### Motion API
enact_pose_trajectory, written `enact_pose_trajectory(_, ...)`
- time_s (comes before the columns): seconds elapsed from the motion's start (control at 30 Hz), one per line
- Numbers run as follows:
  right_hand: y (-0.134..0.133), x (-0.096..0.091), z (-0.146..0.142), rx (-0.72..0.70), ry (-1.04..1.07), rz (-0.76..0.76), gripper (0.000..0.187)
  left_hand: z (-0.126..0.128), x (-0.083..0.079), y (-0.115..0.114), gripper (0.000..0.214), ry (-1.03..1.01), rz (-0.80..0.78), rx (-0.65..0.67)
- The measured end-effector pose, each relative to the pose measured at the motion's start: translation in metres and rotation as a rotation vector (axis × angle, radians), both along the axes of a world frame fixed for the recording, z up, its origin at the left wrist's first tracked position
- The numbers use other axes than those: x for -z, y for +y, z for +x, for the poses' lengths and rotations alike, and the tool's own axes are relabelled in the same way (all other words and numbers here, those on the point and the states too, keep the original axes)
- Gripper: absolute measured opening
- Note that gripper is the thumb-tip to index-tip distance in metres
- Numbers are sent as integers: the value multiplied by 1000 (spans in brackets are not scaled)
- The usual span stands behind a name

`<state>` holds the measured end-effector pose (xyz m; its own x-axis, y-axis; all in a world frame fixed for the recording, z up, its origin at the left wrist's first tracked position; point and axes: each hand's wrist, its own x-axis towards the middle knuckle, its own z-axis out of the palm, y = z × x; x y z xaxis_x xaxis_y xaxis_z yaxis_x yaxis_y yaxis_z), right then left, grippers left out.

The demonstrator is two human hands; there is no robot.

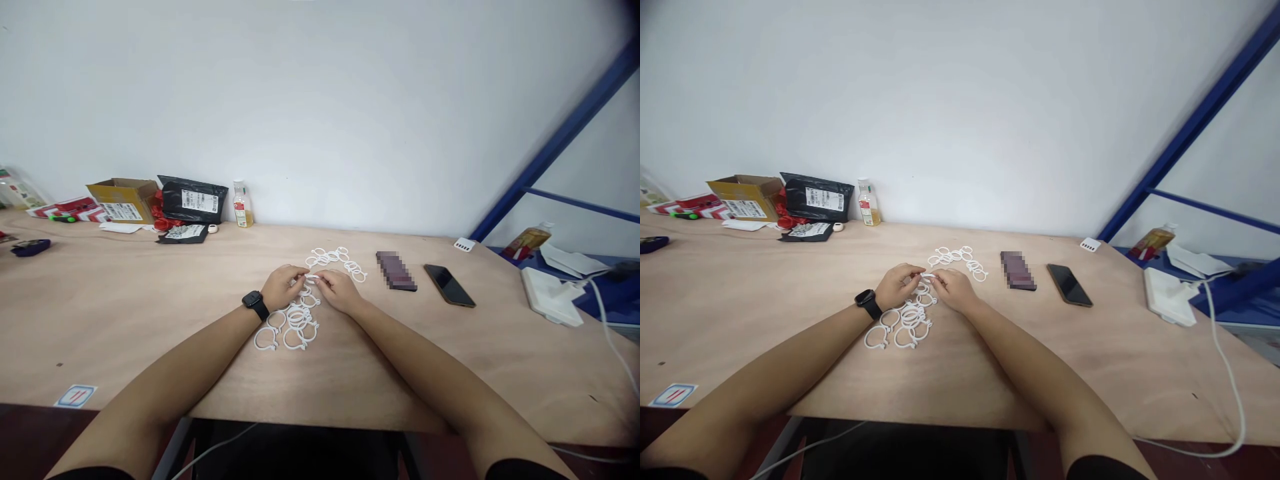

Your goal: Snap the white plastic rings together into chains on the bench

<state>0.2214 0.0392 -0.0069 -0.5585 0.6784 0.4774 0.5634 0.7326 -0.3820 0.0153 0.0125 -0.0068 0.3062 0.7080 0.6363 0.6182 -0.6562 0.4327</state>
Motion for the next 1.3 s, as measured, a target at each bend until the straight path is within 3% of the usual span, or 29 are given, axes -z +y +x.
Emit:
enact_pose_trajectory(0.43, -1, 1, -1, -143, 60, -11, 27, 1, 1, 0, 29, 1, 168, 112)
enact_pose_trajectory(0.97, 0, 4, -5, -228, -43, 144, 21, 0, -3, -1, 25, 48, 167, 108)
enact_pose_trajectory(1.1, 12, 1, 5, -70, 53, 177, 19, -2, -2, 0, 30, 31, 143, 63)
enact_pose_trajectory(1.2, 28, -2, 25, 187, 45, 186, 23, -2, -1, 2, 30, 29, 100, -13)
enact_pose_trajectory(1.3, 44, -5, 54, 461, -34, 101, 33, -1, -1, 2, 23, 67, 43, -62)
